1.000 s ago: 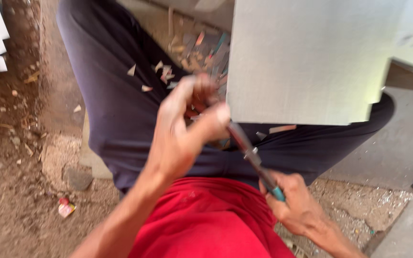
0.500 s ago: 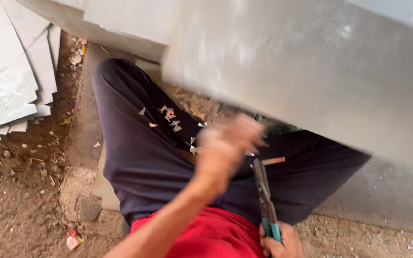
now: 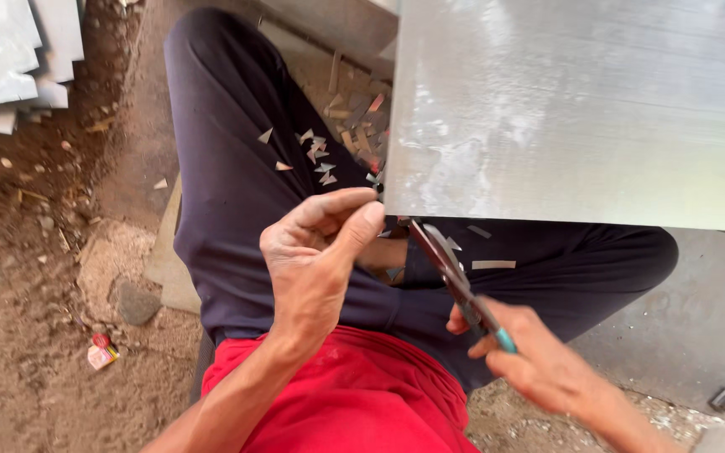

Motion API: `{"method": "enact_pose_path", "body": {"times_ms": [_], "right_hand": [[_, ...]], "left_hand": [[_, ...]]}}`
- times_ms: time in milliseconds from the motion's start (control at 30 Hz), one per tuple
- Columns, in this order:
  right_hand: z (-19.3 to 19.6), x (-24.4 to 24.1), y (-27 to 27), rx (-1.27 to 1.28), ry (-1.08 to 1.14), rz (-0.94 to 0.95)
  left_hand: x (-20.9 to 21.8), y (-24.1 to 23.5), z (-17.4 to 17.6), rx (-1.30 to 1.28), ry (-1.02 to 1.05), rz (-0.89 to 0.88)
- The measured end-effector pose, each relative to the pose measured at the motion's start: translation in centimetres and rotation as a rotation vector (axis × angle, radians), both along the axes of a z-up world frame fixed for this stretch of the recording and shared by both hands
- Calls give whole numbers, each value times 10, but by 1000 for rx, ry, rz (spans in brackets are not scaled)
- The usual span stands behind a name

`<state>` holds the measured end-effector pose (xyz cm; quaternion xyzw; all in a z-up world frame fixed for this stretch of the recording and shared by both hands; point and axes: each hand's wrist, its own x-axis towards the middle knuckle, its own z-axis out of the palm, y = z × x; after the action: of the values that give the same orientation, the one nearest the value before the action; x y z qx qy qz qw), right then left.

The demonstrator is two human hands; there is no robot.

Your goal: The person uses shears to cut small pieces and notch corners off a large metal sheet while sitting on the ground.

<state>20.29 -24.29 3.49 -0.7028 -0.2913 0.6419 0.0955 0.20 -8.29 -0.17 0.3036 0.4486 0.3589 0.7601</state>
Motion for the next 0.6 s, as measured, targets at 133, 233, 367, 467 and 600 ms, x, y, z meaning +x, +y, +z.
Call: {"method": "enact_pose_path", "body": {"times_ms": [133, 233, 367, 467, 600], "right_hand": [[-4, 14, 34, -83, 17, 101], [5, 24, 52, -140, -42, 231], [9, 31, 71, -122, -71, 382], [3, 38, 77, -108, -110, 489], [-7, 51, 59, -16, -187, 466]], "left_hand": [[0, 0, -4, -116, -61, -14], [1, -3, -5, -58, -52, 43], [2, -6, -11, -16, -78, 86], [4, -8, -12, 4, -92, 111], [3, 1, 4, 29, -49, -1]]}}
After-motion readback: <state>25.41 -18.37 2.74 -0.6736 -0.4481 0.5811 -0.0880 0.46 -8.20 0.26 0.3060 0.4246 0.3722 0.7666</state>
